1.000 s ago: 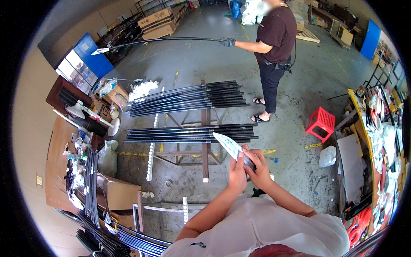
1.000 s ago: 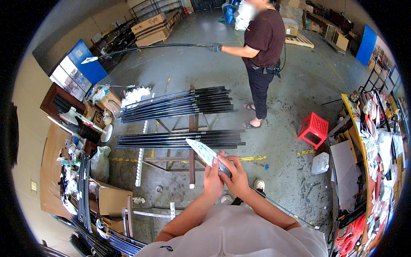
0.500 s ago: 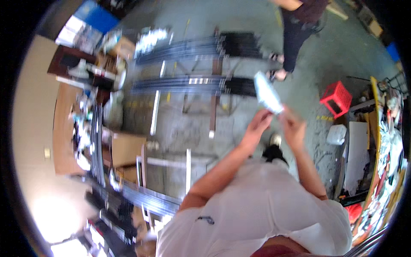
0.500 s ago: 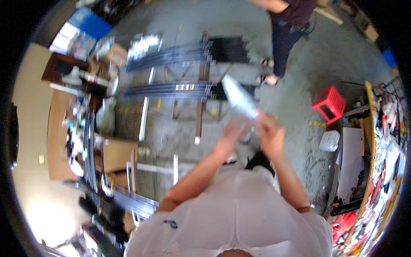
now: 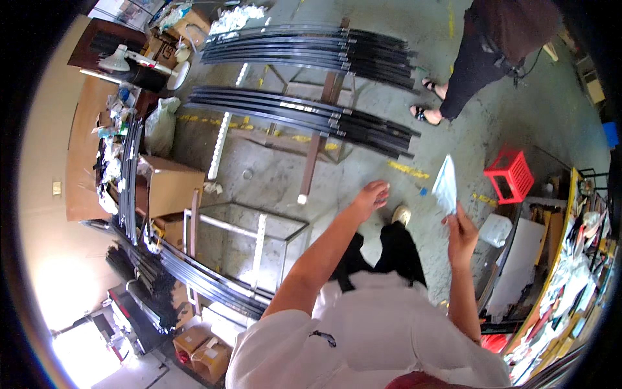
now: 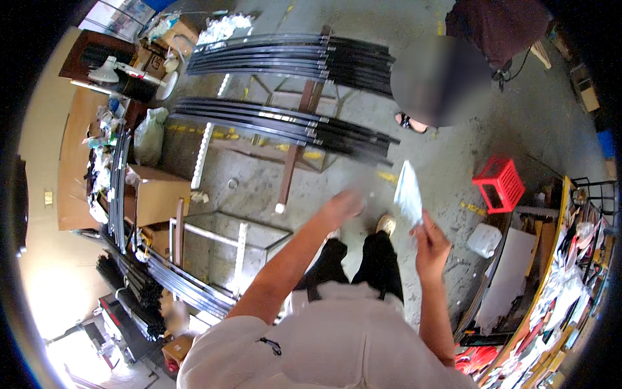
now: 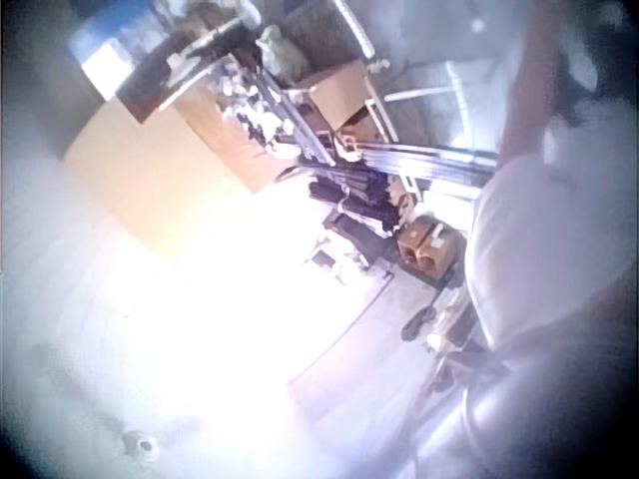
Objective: The person picks up long dark poles from a rack, wipes them with a cloth, and places them back on a different rack.
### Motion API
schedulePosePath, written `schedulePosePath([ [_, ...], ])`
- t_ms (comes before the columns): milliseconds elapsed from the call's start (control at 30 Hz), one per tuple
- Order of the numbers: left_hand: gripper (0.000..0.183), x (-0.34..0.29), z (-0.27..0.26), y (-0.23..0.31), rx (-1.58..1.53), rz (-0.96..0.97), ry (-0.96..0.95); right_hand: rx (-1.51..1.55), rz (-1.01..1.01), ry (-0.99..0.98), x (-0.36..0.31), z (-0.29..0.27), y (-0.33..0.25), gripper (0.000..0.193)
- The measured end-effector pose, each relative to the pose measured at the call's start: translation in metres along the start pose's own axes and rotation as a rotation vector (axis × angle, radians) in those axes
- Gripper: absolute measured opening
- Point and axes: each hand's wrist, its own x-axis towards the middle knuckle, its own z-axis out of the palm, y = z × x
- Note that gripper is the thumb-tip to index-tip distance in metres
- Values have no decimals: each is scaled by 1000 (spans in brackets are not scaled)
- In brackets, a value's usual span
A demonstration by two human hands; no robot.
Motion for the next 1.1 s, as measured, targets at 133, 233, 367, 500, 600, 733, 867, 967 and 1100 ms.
schedulePosePath([
  [133, 46, 71, 0, -33, -399, -339, 261, 36, 39, -102, 12, -5, 26, 35],
  [233, 59, 122, -3, -69, -489, -373, 382, 113, 67, -188, 23, -10, 42, 35],
  [367, 66, 177, -2, -102, -680, -334, 522, 99, 101, -241, 36, -18, 46, 36],
  [500, 59, 208, -4, -115, -836, -228, 515, 98, 116, -304, 54, -27, 39, 35],
  [600, 47, 207, 2, -94, -885, -183, 568, 96, 92, -299, 53, -32, 51, 34],
  [733, 25, 183, 5, -84, -850, -88, 515, 104, 8, -320, 42, -35, 69, 37],
  [867, 17, 132, 15, -70, -874, 58, 488, 90, 41, -328, 38, -24, 52, 38],
  [967, 13, 63, 35, -29, -907, 123, 443, 116, -14, -344, 32, -10, 43, 37],
  [1100, 12, -23, 21, 2, -899, 350, 377, 38, -153, -436, 19, 5, 19, 34],
])
